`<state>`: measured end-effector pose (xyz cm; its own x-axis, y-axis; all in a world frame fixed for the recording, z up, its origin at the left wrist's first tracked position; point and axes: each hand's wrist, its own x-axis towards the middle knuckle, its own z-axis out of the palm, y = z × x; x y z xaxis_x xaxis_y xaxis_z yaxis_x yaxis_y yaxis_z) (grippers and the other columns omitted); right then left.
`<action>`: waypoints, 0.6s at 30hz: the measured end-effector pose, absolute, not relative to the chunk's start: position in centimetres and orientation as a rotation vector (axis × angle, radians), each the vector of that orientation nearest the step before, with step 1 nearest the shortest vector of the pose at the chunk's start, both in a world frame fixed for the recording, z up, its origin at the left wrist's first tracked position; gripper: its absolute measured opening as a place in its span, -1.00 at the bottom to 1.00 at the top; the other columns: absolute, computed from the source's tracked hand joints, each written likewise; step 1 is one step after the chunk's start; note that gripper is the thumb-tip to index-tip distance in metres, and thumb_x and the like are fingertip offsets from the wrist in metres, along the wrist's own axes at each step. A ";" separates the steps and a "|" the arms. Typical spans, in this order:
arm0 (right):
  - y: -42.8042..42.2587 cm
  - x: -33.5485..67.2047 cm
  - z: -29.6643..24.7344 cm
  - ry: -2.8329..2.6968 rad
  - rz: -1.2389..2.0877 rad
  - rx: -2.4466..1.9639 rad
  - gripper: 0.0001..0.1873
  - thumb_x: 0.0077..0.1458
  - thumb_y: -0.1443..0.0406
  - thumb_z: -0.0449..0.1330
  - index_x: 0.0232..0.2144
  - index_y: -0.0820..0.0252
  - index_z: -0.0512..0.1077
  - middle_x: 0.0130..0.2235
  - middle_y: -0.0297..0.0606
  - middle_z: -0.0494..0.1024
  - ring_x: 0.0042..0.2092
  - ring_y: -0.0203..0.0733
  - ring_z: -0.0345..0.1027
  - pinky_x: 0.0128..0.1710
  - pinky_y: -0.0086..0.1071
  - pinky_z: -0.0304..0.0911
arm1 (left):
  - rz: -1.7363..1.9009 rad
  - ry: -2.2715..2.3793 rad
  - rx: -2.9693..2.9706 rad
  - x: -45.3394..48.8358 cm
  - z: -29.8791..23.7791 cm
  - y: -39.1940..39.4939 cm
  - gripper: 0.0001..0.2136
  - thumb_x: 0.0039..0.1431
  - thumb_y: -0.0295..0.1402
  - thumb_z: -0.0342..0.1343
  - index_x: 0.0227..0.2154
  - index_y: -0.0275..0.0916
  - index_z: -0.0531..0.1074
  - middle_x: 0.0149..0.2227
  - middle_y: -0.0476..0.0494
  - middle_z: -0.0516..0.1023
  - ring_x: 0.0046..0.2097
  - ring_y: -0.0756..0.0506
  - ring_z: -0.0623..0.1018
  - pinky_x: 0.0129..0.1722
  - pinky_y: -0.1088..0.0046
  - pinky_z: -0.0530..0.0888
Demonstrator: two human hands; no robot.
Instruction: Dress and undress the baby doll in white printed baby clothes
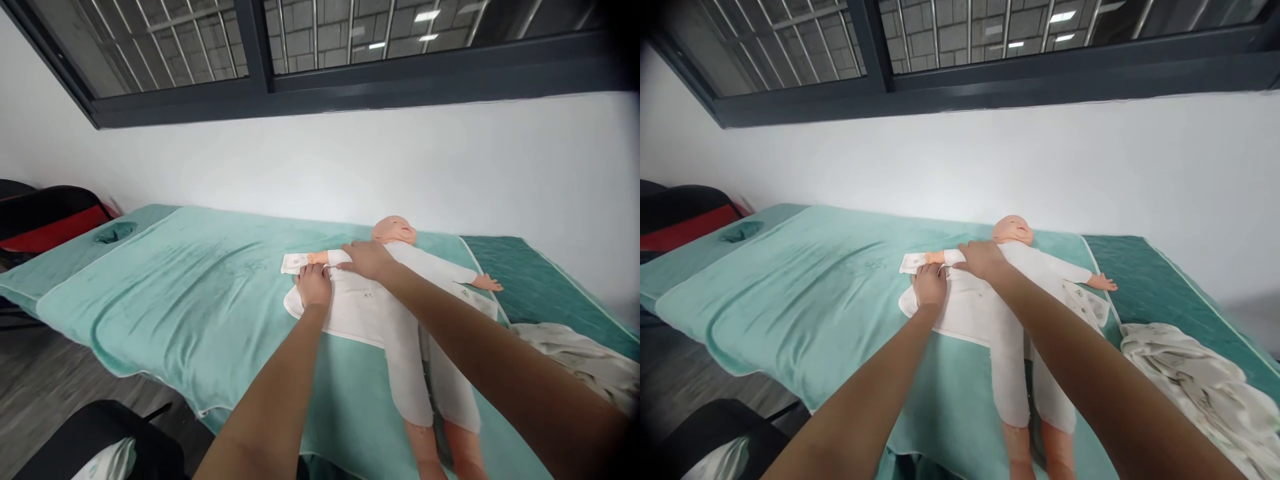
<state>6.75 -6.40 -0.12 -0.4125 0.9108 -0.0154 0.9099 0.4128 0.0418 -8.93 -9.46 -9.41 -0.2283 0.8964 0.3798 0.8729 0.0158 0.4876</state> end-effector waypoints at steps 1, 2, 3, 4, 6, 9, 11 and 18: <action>-6.7 6.8 -0.1 2.617 0.063 1.688 -0.44 0.30 -0.10 -0.10 0.02 0.17 0.35 -0.06 -0.03 0.49 -0.10 0.09 0.41 -0.14 -0.15 0.20 | 1.035 2.217 1.892 -9.1 -9.4 -9.3 -0.79 0.30 -0.30 -0.03 -0.24 -0.19 0.50 -0.12 -0.19 0.58 0.01 -0.23 0.44 0.00 0.16 0.27; -6.9 6.9 -0.2 2.621 0.080 1.693 -0.43 0.31 -0.11 -0.14 0.03 0.16 0.34 -0.06 -0.03 0.49 -0.10 0.09 0.41 -0.13 -0.15 0.19 | 1.058 2.223 1.858 -9.2 -9.4 -9.2 -0.79 0.31 -0.29 -0.03 -0.25 -0.20 0.50 -0.14 -0.19 0.57 -0.01 -0.23 0.45 -0.02 0.18 0.28; -7.1 7.0 -0.2 2.623 0.091 1.697 -0.42 0.32 -0.11 -0.17 0.03 0.15 0.35 -0.07 -0.04 0.49 -0.11 0.07 0.41 -0.13 -0.15 0.18 | 1.081 2.231 1.829 -9.3 -9.4 -9.1 -0.78 0.31 -0.28 -0.04 -0.26 -0.21 0.49 -0.15 -0.19 0.57 -0.04 -0.22 0.46 -0.03 0.20 0.29; -7.2 7.1 -0.3 2.623 0.099 1.699 -0.41 0.32 -0.11 -0.18 0.03 0.15 0.36 -0.08 -0.05 0.50 -0.12 0.06 0.41 -0.12 -0.15 0.17 | 1.102 2.238 1.806 -9.5 -9.5 -9.0 -0.78 0.31 -0.28 -0.04 -0.26 -0.22 0.49 -0.16 -0.19 0.57 -0.05 -0.21 0.47 -0.04 0.22 0.30; -7.4 7.5 -0.4 2.619 0.109 1.695 -0.42 0.32 -0.11 -0.16 0.00 0.14 0.38 -0.11 -0.07 0.51 -0.14 0.04 0.41 -0.13 -0.17 0.16 | 1.148 2.243 1.762 -9.8 -9.6 -8.7 -0.79 0.30 -0.32 -0.04 -0.28 -0.23 0.49 -0.18 -0.20 0.56 -0.06 -0.19 0.47 -0.06 0.26 0.32; -7.8 8.2 -0.8 2.613 0.133 1.689 -0.45 0.32 -0.09 -0.13 -0.03 0.14 0.41 -0.12 -0.08 0.51 -0.15 0.01 0.40 -0.13 -0.19 0.14 | 1.213 2.234 1.706 -10.0 -9.9 -8.4 -0.81 0.26 -0.36 -0.03 -0.33 -0.23 0.48 -0.21 -0.19 0.55 -0.10 -0.17 0.48 -0.11 0.31 0.34; -8.2 8.6 -1.1 2.608 0.156 1.694 -0.46 0.32 -0.08 -0.12 -0.04 0.15 0.42 -0.12 -0.06 0.51 -0.14 0.01 0.39 -0.13 -0.20 0.13 | 1.253 2.230 1.668 -10.1 -10.0 -8.2 -0.82 0.25 -0.36 -0.03 -0.35 -0.21 0.48 -0.21 -0.18 0.54 -0.11 -0.16 0.48 -0.13 0.33 0.34; -8.6 8.6 -2.1 2.605 0.219 1.717 -0.49 0.32 -0.05 -0.09 -0.07 0.17 0.45 -0.13 -0.02 0.51 -0.11 0.04 0.38 -0.09 -0.17 0.10 | 1.330 2.228 1.571 -10.4 -10.4 -8.0 -0.77 0.30 -0.25 -0.08 -0.39 -0.18 0.41 -0.26 -0.12 0.54 -0.21 -0.12 0.49 -0.25 0.37 0.33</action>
<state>8.62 -8.59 -2.13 -0.3972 0.9154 0.0650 0.9134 0.3875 0.1248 -10.40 -7.97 -10.41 -0.4589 0.8062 0.3734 0.7112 0.0815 0.6983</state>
